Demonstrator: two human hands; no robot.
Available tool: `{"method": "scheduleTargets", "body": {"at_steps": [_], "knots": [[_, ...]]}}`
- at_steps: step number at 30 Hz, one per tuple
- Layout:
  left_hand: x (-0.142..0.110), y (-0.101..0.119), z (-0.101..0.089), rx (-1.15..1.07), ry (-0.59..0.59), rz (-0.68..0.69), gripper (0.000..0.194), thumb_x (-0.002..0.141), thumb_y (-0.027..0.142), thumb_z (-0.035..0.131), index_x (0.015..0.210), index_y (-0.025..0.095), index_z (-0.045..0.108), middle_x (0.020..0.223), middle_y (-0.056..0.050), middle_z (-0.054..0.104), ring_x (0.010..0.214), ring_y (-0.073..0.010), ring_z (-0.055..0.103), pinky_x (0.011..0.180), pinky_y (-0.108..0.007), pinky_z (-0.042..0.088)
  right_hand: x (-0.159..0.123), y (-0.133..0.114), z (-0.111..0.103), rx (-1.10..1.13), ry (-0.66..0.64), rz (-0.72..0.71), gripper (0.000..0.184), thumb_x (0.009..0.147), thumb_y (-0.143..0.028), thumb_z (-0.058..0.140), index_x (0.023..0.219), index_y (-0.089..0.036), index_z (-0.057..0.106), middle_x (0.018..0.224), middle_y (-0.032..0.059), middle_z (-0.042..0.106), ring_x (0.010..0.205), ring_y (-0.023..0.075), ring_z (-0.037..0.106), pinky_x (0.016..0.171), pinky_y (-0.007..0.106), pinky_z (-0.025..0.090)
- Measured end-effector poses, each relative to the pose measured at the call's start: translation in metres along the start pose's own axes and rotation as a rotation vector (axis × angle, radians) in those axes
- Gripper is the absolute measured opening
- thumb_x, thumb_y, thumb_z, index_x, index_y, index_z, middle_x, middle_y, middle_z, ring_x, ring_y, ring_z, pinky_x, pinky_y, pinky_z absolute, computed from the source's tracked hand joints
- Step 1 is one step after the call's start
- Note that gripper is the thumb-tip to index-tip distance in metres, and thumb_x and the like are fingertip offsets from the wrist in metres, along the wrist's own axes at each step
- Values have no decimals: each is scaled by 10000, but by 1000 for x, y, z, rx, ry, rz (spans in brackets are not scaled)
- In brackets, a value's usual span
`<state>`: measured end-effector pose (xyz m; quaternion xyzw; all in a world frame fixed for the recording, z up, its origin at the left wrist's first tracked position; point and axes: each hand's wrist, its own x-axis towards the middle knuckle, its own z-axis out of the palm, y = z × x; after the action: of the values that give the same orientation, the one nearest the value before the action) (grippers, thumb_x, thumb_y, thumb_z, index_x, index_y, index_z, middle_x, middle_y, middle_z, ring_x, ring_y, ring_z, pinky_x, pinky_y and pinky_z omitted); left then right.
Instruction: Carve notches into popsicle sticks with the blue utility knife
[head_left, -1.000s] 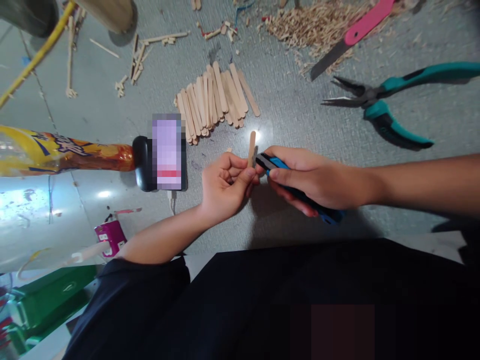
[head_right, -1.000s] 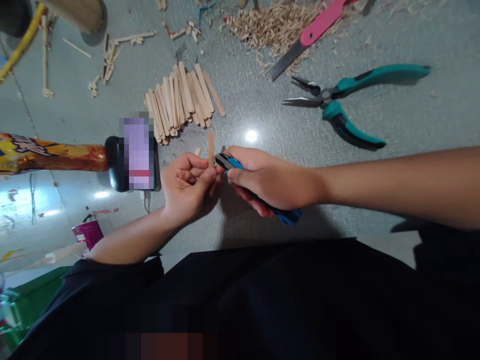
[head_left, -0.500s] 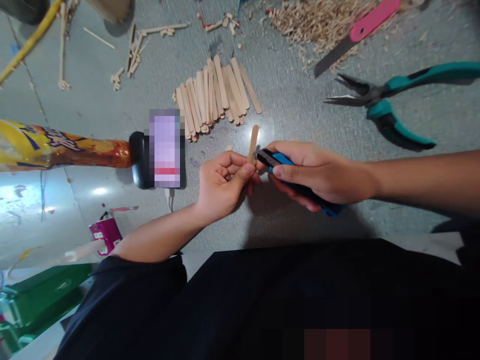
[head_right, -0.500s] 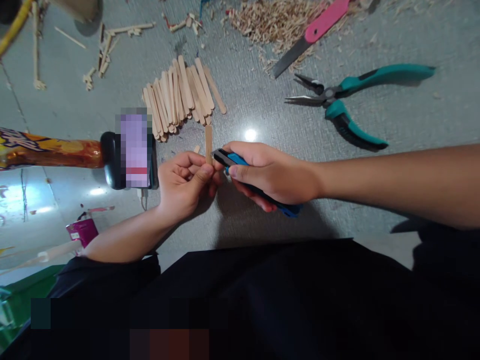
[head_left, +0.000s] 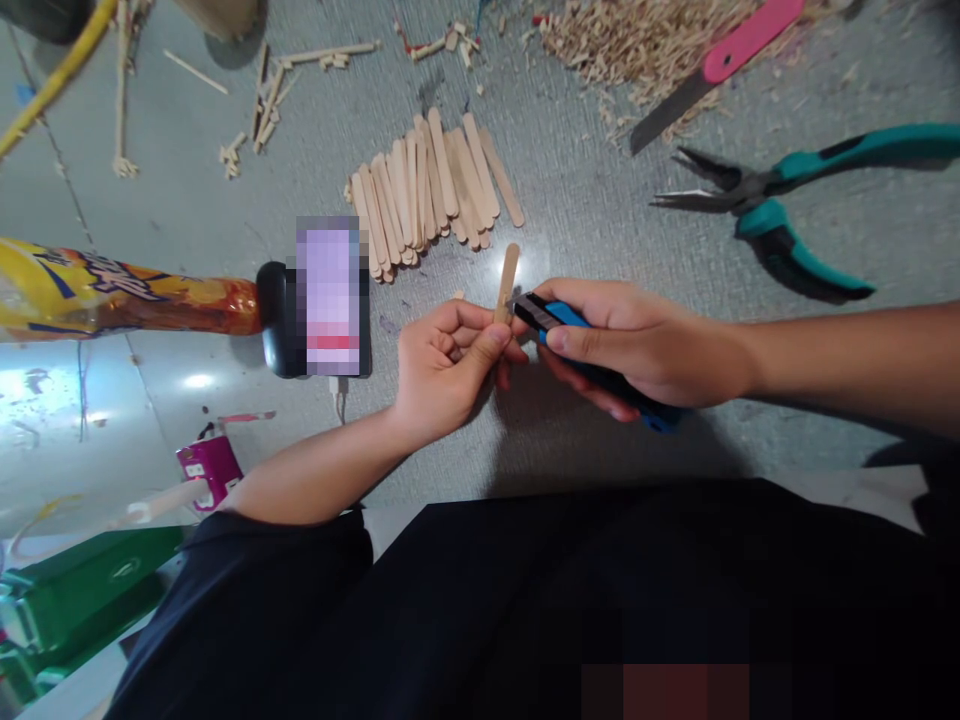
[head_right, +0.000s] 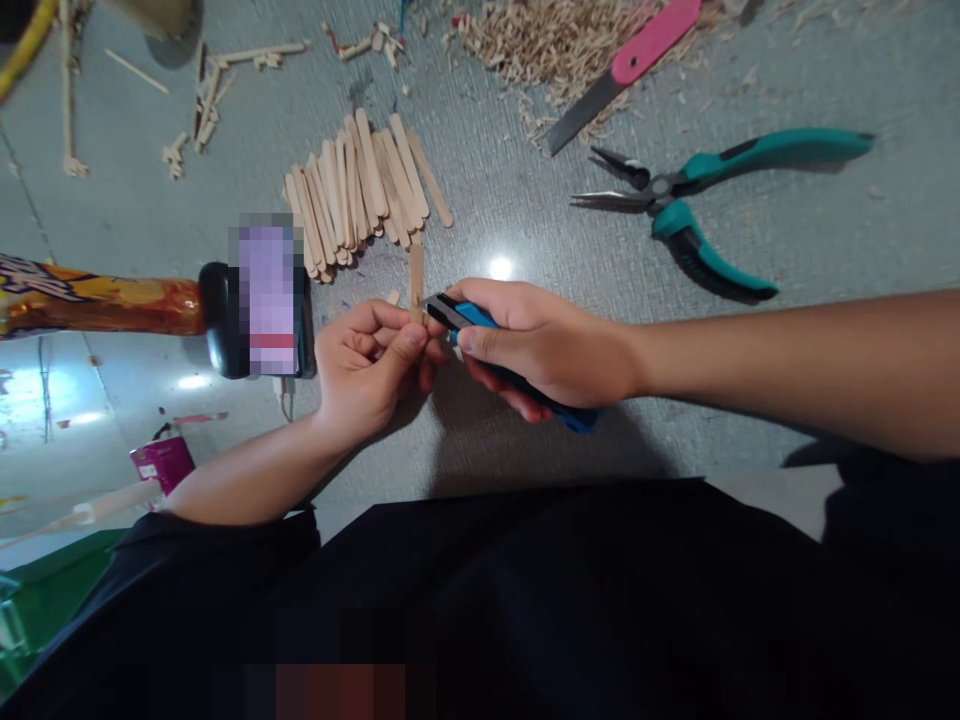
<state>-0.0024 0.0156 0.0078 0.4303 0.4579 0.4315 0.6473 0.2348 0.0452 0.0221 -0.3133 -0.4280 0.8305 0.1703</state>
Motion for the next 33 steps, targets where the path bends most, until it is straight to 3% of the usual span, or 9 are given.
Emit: {"method": "scheduleTargets", "body": {"at_steps": [3,8,13,20,25,33], "knots": [[-1,1,0,11,2,0,448,1016,583,983,936,186,792,747,-23,845,471,-94,669,455,-205,517,-1,-2,3,-43,25,-4,132,1235,-159,515,1162,-228,600,712,-91,626,394,91,562,371,186,467],[1,2,-4,6,-34,-18,453,1008,585,991,930,188,787,698,-15,820,419,-76,608,416,-191,444,0,-4,-1,8,-38,2,103,1229,-167,524,1198,-229,601,719,-96,629,380,91,547,354,186,454],[4,2,-6,-16,-66,-33,459,996,591,1001,951,190,782,710,-14,828,404,-71,591,412,-192,433,1,-1,-6,55,-62,-4,18,1235,-232,601,1248,-226,610,738,-97,641,386,94,551,349,188,449],[4,-3,-9,-31,-73,-68,514,979,635,1004,923,197,738,741,-22,847,403,-74,599,407,-193,447,2,-1,-5,48,-78,-7,52,1235,-265,641,1242,-217,624,743,-93,648,395,88,565,362,182,451],[3,-5,-8,-65,-57,-38,463,1003,588,997,927,213,737,784,-26,874,404,-87,626,393,-204,463,1,-1,-3,63,-50,-16,85,1238,-302,654,1238,-223,624,763,-84,665,404,91,575,374,190,458],[4,-2,-4,-47,-22,-54,480,996,601,998,910,210,733,770,-25,876,405,-95,653,322,-175,364,-2,3,0,2,20,-36,58,1241,-276,632,1246,-218,641,777,-68,678,427,99,598,386,195,471]]}}
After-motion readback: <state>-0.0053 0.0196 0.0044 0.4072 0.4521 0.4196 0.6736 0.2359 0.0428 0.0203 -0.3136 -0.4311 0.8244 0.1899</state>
